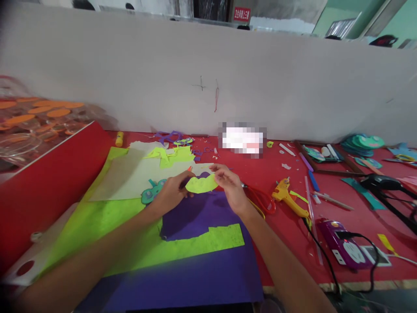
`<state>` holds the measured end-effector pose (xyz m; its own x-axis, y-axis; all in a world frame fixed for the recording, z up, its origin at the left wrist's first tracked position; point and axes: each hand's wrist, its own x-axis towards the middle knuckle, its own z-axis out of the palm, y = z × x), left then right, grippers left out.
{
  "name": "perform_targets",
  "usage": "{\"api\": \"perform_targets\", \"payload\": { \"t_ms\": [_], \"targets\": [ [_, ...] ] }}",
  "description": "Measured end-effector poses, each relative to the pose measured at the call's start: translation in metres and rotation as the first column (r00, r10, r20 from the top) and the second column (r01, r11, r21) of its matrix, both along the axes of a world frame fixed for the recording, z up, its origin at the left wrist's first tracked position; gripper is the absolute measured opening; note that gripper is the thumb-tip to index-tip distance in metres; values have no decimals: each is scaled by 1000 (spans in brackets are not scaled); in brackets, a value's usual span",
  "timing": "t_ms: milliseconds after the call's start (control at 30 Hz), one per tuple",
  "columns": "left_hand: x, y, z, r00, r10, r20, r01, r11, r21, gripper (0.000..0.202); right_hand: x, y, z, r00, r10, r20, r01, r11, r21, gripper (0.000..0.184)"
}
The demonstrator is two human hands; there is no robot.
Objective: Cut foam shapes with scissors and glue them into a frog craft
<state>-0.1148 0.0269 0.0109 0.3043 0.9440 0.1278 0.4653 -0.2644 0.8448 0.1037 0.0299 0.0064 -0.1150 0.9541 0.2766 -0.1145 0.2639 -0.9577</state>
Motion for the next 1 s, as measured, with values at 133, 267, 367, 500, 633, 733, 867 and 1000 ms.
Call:
{"api": "perform_targets", "payload": {
  "t_ms": [133,267,367,500,633,733,867,1000],
  "targets": [
    [-3,2,0,999,35,-11,-33,994,107,41,-1,0,-3,986,-26,165,26,1000,5,22],
    [-1,1,1,999,-8,-44,14,991,136,39,-1,2,-5,973,-59,224,67,997,-30,24],
    [0,0,1,998,-8,-62,16,991,133,32,-1,2,-5,965,-62,256,70,997,-22,23],
    [3,0,1,1000,-8,-10,9,996,93,27,0,2,-5,959,-117,259,125,992,-12,23],
    [4,0,0,999,-20,42,18,999,43,27,0,3,-8,962,-188,197,191,982,3,22],
    [4,1,0,1000,-9,11,9,998,57,23,0,4,-11,964,-216,155,217,976,13,21],
    [1,4,-4,999,-27,-18,28,997,72,20,3,7,-14,949,-305,79,306,952,11,24],
    [-2,8,-7,992,121,-20,-114,971,211,22,7,11,-15,946,-324,-9,324,946,-6,26]
  ]
}}
